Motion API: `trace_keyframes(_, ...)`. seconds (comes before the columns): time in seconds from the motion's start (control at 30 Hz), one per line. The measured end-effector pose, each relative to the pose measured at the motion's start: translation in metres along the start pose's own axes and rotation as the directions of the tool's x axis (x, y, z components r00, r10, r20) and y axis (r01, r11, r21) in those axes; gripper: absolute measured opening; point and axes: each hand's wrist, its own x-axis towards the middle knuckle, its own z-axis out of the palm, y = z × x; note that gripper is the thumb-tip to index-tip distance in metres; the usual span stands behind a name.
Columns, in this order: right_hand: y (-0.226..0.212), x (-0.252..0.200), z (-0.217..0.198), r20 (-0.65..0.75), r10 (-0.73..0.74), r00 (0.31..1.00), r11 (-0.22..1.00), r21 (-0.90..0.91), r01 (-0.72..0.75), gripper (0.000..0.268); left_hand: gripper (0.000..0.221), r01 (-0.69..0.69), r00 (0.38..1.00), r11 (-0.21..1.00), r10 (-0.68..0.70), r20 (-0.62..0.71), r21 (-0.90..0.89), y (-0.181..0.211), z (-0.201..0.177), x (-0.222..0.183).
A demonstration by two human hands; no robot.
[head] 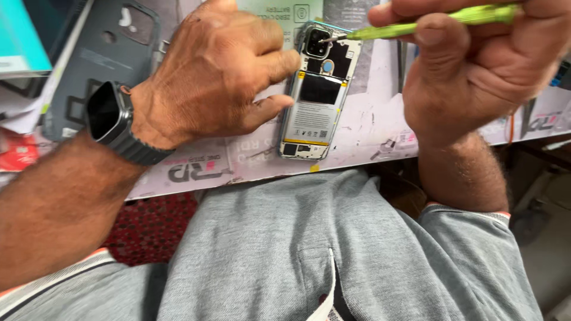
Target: The person uses a green screwdriver to remove screws from the internal frame of a disassembled smartphone. They carefully extract the screws and place them on the workbench. After removing the screws, the person picks up a blue smartphone back cover, inspects it, and places it back down.
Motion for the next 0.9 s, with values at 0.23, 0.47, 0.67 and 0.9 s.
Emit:
trace_keyframes(0.23, 0.000, -0.004, -0.001, 0.177, 0.028, 0.984, 0.993, -0.121, -0.007, 0.031, 0.040, 0.008, 1.000, 0.993, -0.009, 0.014, 0.115, -0.002, 0.008, 0.002)
trace_keyframes(0.47, -0.001, -0.003, 0.002, 0.215, 0.072, 0.974, 0.988, -0.149, -0.041, 0.031, 0.028, -0.035, 0.999, 0.991, 0.038, -0.020, 0.129, -0.004, 0.006, 0.002)
trace_keyframes(0.67, -0.005, -0.003, 0.005, 0.243, 0.110, 0.964, 0.984, -0.163, -0.072, 0.030, 0.014, -0.041, 0.996, 0.992, 0.050, -0.068, 0.122, -0.008, 0.010, -0.004)
trace_keyframes(0.9, -0.013, -0.003, 0.010, 0.252, 0.160, 0.954, 0.976, -0.185, -0.115, 0.028, 0.014, -0.023, 0.998, 0.995, 0.029, -0.063, 0.098, -0.007, 0.009, -0.002)
